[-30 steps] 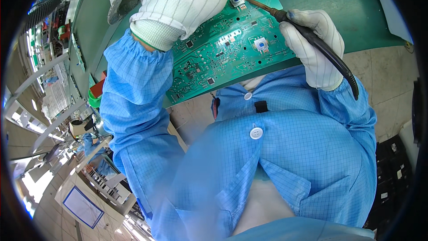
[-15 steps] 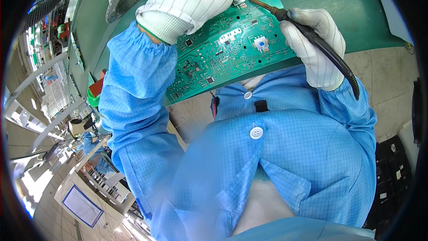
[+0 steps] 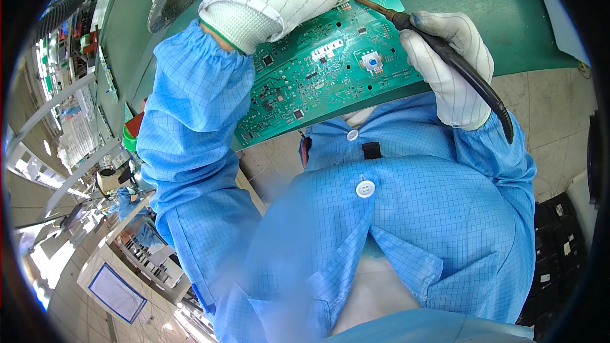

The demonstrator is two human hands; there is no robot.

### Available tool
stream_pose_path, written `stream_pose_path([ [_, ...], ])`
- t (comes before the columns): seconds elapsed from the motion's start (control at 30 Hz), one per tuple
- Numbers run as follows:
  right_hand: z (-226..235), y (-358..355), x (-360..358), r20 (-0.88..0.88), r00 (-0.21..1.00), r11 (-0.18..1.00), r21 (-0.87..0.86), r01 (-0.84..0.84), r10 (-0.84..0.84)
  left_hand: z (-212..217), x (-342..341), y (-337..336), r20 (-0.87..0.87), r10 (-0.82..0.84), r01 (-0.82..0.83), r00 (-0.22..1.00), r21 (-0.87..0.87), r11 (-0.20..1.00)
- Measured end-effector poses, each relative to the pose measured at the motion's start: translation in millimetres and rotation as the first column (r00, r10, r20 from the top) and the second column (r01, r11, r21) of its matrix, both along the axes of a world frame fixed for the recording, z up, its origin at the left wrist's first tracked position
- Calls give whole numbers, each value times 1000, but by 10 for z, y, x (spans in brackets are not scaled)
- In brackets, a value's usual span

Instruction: Soldering electronic components onto a printed circuit board at a workbench.

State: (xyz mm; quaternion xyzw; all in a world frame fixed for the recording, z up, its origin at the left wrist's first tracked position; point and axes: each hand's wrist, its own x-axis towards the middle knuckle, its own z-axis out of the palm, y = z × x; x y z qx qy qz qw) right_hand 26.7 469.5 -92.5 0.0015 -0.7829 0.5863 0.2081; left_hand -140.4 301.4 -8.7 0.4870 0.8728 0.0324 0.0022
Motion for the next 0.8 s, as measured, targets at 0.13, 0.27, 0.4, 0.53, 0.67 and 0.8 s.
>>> stream_pose_path([
  [0.13,29,-17,2,29,999,1000,-18,16,-16,-23,-75,2,-26,-87,87,996,-1,996],
  [0.27,16,-9,-20,-22,1000,1000,-2,8,-8,57,-99,-33,-108,-294,285,950,-94,954],
  [0.4,37,-31,-16,11,1000,1000,-8,-1,1,127,-29,-181,-324,-414,412,851,-77,908],
  [0.53,5,13,-18,-72,997,985,167,-29,42,45,152,-133,154,124,-146,980,144,979],
  [0.67,-4,-2,-33,-47,999,1000,27,-10,12,-93,120,-263,126,162,-164,979,1,987],
  [0.8,13,15,-36,-35,999,999,38,-13,14,-74,95,-221,82,95,-83,992,-144,986],
])
